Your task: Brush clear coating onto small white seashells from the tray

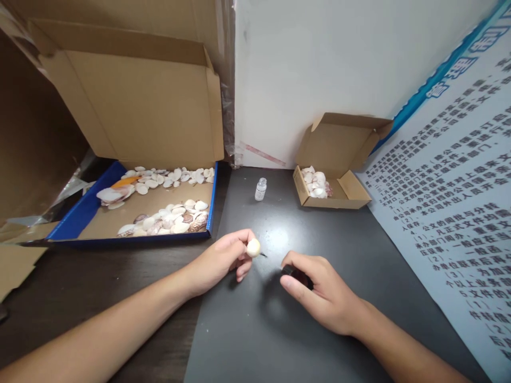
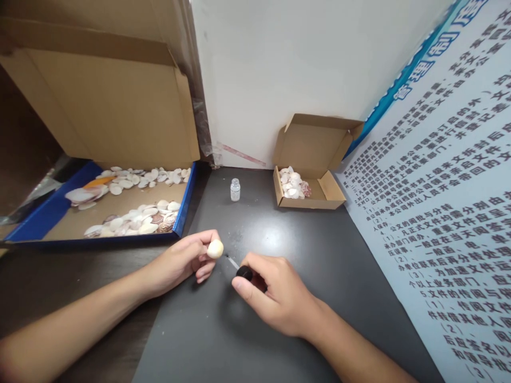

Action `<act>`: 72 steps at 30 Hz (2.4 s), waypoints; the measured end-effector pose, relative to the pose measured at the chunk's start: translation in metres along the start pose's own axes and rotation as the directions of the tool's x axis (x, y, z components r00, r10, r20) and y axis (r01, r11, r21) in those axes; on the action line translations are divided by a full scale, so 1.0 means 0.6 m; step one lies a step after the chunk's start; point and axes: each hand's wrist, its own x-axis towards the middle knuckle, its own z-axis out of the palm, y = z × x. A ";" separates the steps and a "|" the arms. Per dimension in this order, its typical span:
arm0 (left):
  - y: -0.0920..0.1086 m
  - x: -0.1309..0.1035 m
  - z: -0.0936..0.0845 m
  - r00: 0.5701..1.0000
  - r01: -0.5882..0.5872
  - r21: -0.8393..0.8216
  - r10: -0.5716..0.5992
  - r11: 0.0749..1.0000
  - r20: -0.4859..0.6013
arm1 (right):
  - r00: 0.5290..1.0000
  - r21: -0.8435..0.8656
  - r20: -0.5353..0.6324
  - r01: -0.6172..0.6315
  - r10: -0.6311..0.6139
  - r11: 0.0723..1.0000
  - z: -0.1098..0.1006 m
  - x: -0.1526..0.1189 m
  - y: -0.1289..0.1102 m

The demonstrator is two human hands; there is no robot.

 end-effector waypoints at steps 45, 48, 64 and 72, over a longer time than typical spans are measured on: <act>0.009 -0.006 0.005 0.997 0.061 -0.027 -0.062 0.998 -0.036 | 0.995 0.026 0.072 0.062 -0.064 0.998 0.003 -0.005 -0.003; 0.009 -0.006 0.004 0.998 0.060 -0.011 -0.060 0.998 -0.031 | 1.000 -0.003 0.004 0.018 -0.018 1.000 0.003 -0.005 -0.001; 0.009 -0.003 0.002 0.998 0.054 -0.009 -0.054 0.998 0.011 | 0.994 0.015 0.076 0.072 -0.073 0.997 0.004 -0.006 0.000; 0.008 -0.006 0.004 0.999 0.049 0.006 -0.049 0.999 0.008 | 0.985 0.050 0.087 0.146 -0.149 0.988 0.003 -0.006 -0.004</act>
